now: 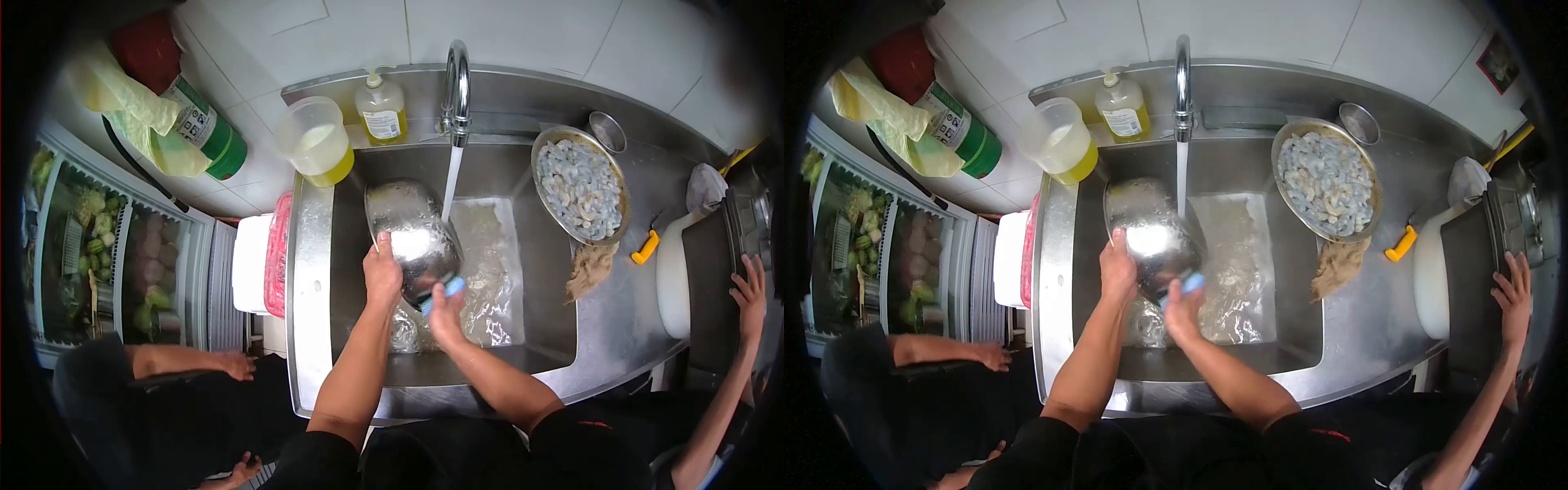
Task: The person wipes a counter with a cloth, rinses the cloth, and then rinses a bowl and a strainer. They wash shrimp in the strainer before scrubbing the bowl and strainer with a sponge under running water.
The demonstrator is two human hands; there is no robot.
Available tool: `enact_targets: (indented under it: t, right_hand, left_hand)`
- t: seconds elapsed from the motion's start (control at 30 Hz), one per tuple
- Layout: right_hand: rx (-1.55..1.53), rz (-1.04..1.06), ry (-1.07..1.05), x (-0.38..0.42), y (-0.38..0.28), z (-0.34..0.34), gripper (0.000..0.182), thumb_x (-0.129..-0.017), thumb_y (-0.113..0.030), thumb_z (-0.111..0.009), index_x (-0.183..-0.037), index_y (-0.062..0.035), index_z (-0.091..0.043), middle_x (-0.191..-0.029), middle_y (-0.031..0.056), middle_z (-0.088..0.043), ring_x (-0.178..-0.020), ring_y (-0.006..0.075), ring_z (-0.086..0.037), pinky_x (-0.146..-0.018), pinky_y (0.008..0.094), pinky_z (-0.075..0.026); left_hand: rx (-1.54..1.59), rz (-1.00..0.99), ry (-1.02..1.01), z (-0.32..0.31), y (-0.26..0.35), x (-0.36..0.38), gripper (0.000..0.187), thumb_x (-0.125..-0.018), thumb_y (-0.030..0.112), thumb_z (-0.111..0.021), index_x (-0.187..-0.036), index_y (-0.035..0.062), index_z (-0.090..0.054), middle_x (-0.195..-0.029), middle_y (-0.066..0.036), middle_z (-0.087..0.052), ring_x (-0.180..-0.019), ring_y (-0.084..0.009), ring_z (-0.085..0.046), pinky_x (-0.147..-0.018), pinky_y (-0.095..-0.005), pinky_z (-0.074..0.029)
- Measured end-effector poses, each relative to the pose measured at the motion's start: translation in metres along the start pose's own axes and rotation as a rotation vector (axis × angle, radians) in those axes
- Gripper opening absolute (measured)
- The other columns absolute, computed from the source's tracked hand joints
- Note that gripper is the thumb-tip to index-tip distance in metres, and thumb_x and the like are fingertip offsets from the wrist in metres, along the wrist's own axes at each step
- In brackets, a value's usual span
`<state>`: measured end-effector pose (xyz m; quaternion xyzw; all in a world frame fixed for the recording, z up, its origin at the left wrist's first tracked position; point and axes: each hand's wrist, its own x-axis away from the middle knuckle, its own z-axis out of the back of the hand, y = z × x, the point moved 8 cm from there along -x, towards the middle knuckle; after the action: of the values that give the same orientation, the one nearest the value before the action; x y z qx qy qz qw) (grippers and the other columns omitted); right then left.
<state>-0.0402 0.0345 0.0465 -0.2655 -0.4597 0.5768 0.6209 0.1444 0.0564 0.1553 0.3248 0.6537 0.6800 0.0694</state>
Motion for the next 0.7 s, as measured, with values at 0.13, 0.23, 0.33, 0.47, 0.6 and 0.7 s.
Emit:
enact_targets:
  t: [0.13, 0.23, 0.33, 0.47, 0.6, 0.7]
  right_hand:
    - [0.132, 0.620, 0.071, -0.018, -0.127, 0.045, 0.067, -0.092, -0.037, -0.057, -0.145, -0.0039, -0.034, -0.143, 0.0286, -0.035, -0.131, 0.0457, -0.036, -0.110, 0.0504, -0.030]
    - [0.253, 0.722, -0.128, -0.062, -0.210, 0.048, 0.052, -0.087, -0.035, -0.061, -0.131, -0.0077, -0.055, -0.130, 0.0256, -0.051, -0.121, 0.0445, -0.048, -0.100, 0.0488, -0.042]
    - [0.487, 0.617, -0.285, -0.122, -0.216, 0.018, 0.040, -0.084, -0.036, -0.062, -0.111, -0.0068, -0.066, -0.115, 0.0232, -0.061, -0.107, 0.0389, -0.060, -0.088, 0.0475, -0.050]
    - [0.757, 0.709, -0.366, -0.086, -0.219, 0.001, 0.031, -0.083, -0.034, -0.062, -0.096, -0.0063, -0.067, -0.103, 0.0200, -0.064, -0.092, 0.0344, -0.065, -0.079, 0.0444, -0.054]
    - [0.612, 0.910, -0.388, 0.014, -0.167, 0.008, 0.024, -0.081, -0.029, -0.064, -0.088, -0.0068, -0.066, -0.092, 0.0153, -0.060, -0.084, 0.0340, -0.064, -0.072, 0.0461, -0.054]
    - [0.672, 0.829, -0.534, 0.044, -0.119, 0.018, 0.022, -0.080, -0.029, -0.068, -0.087, -0.0079, -0.066, -0.093, 0.0141, -0.059, -0.084, 0.0335, -0.065, -0.073, 0.0462, -0.054]
  left_hand:
    - [-0.385, -0.247, -0.065, -0.011, 0.039, 0.009, 0.057, -0.103, 0.045, -0.043, -0.100, -0.0071, -0.065, -0.085, -0.019, -0.068, -0.080, -0.0283, -0.062, -0.078, -0.0397, -0.048]
    - [-0.615, -0.263, -0.117, -0.010, 0.042, 0.020, 0.057, -0.102, 0.046, -0.043, -0.093, -0.0070, -0.063, -0.083, -0.030, -0.063, -0.081, -0.0446, -0.061, -0.077, -0.0455, -0.047]
    - [-0.659, -0.279, -0.189, -0.012, 0.031, 0.041, 0.058, -0.101, 0.046, -0.044, -0.087, -0.0073, -0.062, -0.081, -0.029, -0.063, -0.079, -0.0442, -0.061, -0.075, -0.0481, -0.045]
    - [-0.219, 0.143, -0.136, 0.001, -0.018, 0.026, 0.047, -0.103, 0.039, -0.047, -0.103, -0.0050, -0.062, -0.096, -0.013, -0.067, -0.079, -0.0230, -0.061, -0.077, -0.0389, -0.049]
    - [0.327, 0.321, -0.073, 0.000, -0.070, -0.003, 0.047, -0.103, 0.041, -0.046, -0.107, -0.0028, -0.062, -0.091, -0.010, -0.067, -0.077, -0.0189, -0.060, -0.072, -0.0323, -0.049]
    - [0.172, 0.346, 0.032, 0.015, -0.071, -0.008, 0.051, -0.103, 0.043, -0.046, -0.112, -0.0057, -0.060, -0.096, -0.014, -0.066, -0.084, -0.0197, -0.060, -0.078, -0.0336, -0.050]
